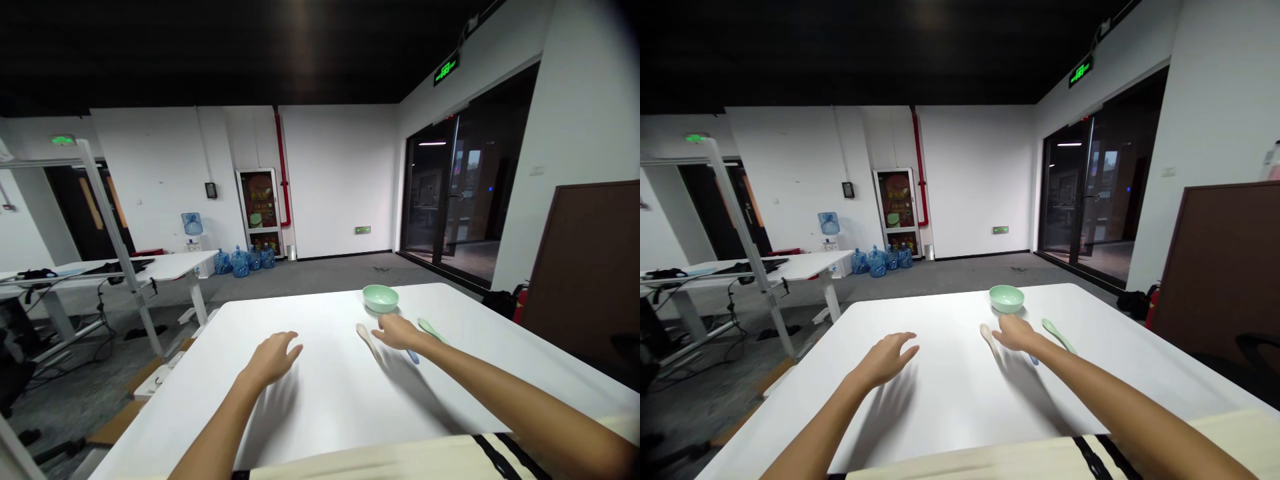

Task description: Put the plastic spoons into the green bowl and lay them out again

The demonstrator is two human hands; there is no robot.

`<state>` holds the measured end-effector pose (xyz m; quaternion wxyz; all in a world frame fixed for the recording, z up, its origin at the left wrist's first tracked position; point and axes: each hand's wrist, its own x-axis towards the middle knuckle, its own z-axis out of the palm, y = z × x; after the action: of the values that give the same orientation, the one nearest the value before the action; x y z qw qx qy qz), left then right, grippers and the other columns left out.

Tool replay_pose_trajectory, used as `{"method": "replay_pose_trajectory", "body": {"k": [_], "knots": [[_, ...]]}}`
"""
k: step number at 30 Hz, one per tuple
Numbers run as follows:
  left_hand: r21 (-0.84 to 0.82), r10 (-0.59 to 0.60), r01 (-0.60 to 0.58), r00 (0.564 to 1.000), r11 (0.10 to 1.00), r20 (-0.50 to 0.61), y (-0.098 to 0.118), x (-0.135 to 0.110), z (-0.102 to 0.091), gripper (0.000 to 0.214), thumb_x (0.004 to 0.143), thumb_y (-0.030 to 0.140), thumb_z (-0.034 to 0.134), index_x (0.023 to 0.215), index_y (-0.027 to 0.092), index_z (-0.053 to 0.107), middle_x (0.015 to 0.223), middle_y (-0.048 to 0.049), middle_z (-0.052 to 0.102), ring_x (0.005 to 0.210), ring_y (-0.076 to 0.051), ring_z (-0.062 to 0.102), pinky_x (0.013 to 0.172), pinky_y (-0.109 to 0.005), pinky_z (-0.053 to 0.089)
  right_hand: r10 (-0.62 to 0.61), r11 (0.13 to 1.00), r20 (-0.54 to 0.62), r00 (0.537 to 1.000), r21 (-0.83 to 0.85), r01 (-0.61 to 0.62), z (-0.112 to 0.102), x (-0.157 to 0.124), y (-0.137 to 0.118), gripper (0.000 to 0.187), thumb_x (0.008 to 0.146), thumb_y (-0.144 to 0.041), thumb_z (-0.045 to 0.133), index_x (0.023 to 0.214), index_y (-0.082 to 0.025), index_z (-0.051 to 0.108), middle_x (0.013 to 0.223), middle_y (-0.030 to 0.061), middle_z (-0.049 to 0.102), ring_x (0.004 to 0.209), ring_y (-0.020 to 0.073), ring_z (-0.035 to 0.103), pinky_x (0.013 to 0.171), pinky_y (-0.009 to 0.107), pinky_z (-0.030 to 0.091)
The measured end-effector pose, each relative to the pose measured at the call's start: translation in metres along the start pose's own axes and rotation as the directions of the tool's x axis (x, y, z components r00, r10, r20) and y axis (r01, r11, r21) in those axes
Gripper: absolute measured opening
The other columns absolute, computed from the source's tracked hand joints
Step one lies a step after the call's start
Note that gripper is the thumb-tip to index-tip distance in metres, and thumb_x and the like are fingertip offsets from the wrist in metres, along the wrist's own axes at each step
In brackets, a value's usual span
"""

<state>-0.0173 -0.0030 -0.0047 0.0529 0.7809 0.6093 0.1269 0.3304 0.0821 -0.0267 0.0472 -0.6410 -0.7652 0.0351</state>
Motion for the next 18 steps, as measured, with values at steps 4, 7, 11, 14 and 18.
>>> {"method": "replay_pose_trajectory", "body": {"k": [4,7,11,14,18], "knots": [[-0.001,0.001,-0.001,1.0,1.0,-0.001,0.001,0.0,-0.002,0.054,0.093,0.055,0.036,0.132,0.024,0.056,0.134,-0.0079,0.061,0.125,-0.028,0.054,0.099,-0.04,0.043,0.013,0.999,0.109,0.994,-0.038,-0.009,0.02,0.008,-0.015,0.039,0.085,-0.048,0.054,0.086,-0.012,0.069,0.093,0.0163,0.07,0.087,0.027,0.067,0.066,0.03,0.042],[-0.001,-0.002,0.002,1.0,1.0,0.008,0.002,0.0,-0.004,0.054,0.093,0.053,0.036,0.132,0.022,0.056,0.134,-0.008,0.061,0.125,-0.028,0.054,0.099,-0.04,0.043,0.022,0.999,0.153,0.988,-0.042,-0.015,0.036,0.01,-0.018,0.034,0.082,-0.043,0.059,0.091,-0.012,0.068,0.1,0.0161,0.069,0.087,0.0266,0.067,0.065,0.03,0.042],[0.001,0.0,0.0,1.0,1.0,0.009,0.001,0.002,-0.003,0.054,0.093,0.053,0.036,0.132,0.023,0.056,0.135,-0.008,0.061,0.125,-0.028,0.054,0.1,-0.04,0.042,0.016,1.0,0.156,0.988,-0.002,-0.016,0.051,0.013,-0.015,0.024,0.082,-0.036,0.058,0.088,-0.013,0.065,0.098,0.0139,0.069,0.086,0.0236,0.066,0.068,0.029,0.041],[-0.002,-0.006,0.006,1.0,1.0,0.01,0.0,0.003,-0.002,0.054,0.093,0.054,0.036,0.132,0.023,0.056,0.134,-0.008,0.061,0.125,-0.028,0.054,0.099,-0.04,0.043,0.013,1.0,0.128,0.992,0.021,-0.015,0.053,0.017,-0.012,0.024,0.084,-0.035,0.055,0.084,-0.013,0.065,0.094,0.0142,0.069,0.082,0.0225,0.065,0.067,0.028,0.039],[-0.007,-0.005,0.005,1.0,1.0,0.008,0.0,0.003,-0.001,0.054,0.093,0.055,0.036,0.132,0.024,0.057,0.134,-0.0078,0.061,0.125,-0.028,0.054,0.098,-0.039,0.043,0.011,0.999,0.05,0.999,0.043,-0.013,0.04,0.022,-0.008,0.032,0.089,-0.039,0.049,0.083,-0.013,0.066,0.087,0.0136,0.069,0.08,0.0233,0.064,0.065,0.028,0.038]]}}
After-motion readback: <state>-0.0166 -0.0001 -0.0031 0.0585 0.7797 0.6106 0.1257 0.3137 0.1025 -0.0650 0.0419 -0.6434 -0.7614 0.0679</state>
